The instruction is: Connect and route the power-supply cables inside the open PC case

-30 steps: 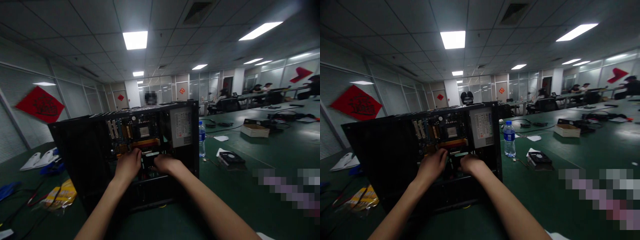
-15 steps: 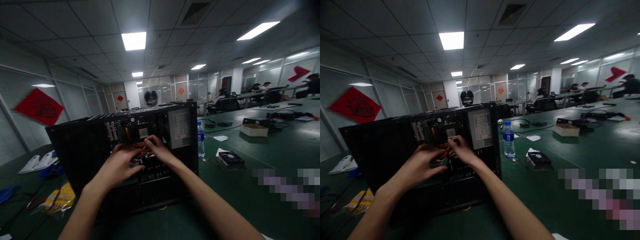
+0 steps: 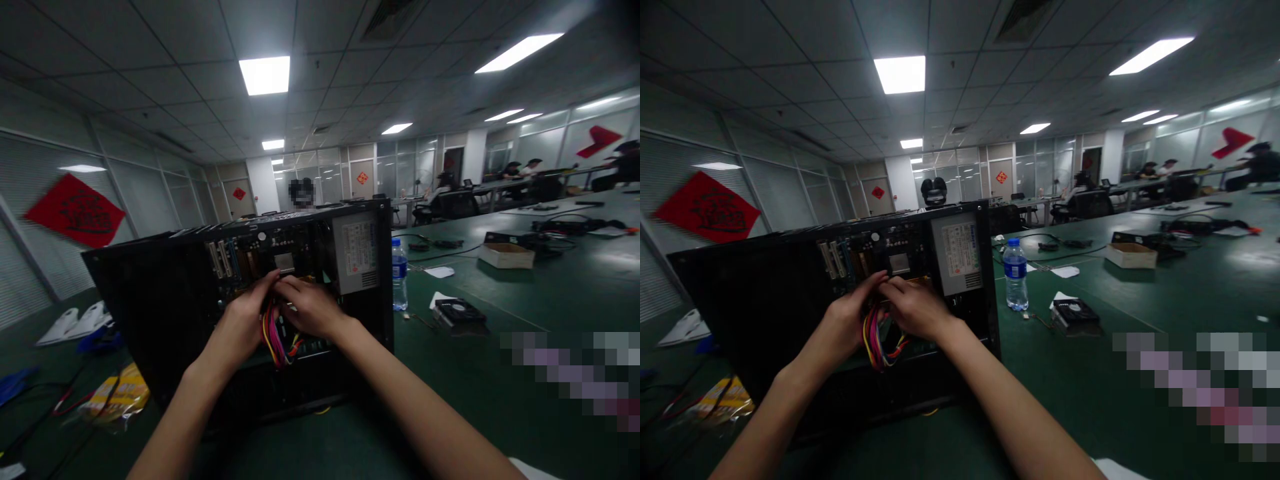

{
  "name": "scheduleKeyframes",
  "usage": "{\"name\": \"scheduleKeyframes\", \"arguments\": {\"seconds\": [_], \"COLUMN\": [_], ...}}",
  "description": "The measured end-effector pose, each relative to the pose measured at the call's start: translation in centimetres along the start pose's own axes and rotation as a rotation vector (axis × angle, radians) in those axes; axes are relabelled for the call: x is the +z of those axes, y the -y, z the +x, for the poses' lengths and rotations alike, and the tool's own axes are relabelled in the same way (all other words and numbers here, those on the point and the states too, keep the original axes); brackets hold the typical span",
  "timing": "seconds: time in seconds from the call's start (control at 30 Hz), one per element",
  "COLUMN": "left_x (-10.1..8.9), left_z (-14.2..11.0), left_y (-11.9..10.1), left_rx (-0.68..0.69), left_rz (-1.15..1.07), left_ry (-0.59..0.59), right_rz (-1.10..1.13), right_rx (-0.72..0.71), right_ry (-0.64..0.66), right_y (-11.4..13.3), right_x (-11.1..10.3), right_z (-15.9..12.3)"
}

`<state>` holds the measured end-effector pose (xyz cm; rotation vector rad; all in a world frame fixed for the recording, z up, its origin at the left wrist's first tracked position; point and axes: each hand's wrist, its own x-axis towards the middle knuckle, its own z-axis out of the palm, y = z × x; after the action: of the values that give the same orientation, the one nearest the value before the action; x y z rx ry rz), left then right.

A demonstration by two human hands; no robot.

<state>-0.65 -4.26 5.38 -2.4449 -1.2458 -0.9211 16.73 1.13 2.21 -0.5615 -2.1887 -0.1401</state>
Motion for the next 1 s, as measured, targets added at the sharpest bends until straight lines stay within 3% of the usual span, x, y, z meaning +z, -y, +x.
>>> {"name": "scheduleKeyframes", "arguments": {"seconds": [0.2,0.4,0.53,0.67,0.8,1.0], "left_x": [0.6,0.1,0.1,-1.0,-2.5,-3.4], "left_z": [0.1,0.0,0.1,0.4,0.4,0.1], "left_y": [0.2,1.3,1.8,1.9,2.2,2.6], "left_rx": [-0.062,-0.035,-0.067,-0.152,-0.194,-0.521], "left_rz": [-0.061,-0.062,-0.051,-0.014,-0.029,0.109], "left_ry": [0.007,-0.007,0.007,-0.015,0.078,0.224], "right_rz": [-0.202,-0.137,-0.137,-0.184,-0.239,-0.263], "right_rx": [-0.086,0.014,0.054,0.094,0.106,0.187], "right_ry": [-0.008,-0.126,-0.116,-0.086,-0.063,-0.022], "right_y": [-0.2,-0.6,-0.5,-0.5,-0.6,-0.3], "right_x": [-0.2,-0.3,-0.4,-0.2,0.0,-0.2], "right_z": [0.1,0.0,-0.1,-0.3,-0.4,-0.2]}}
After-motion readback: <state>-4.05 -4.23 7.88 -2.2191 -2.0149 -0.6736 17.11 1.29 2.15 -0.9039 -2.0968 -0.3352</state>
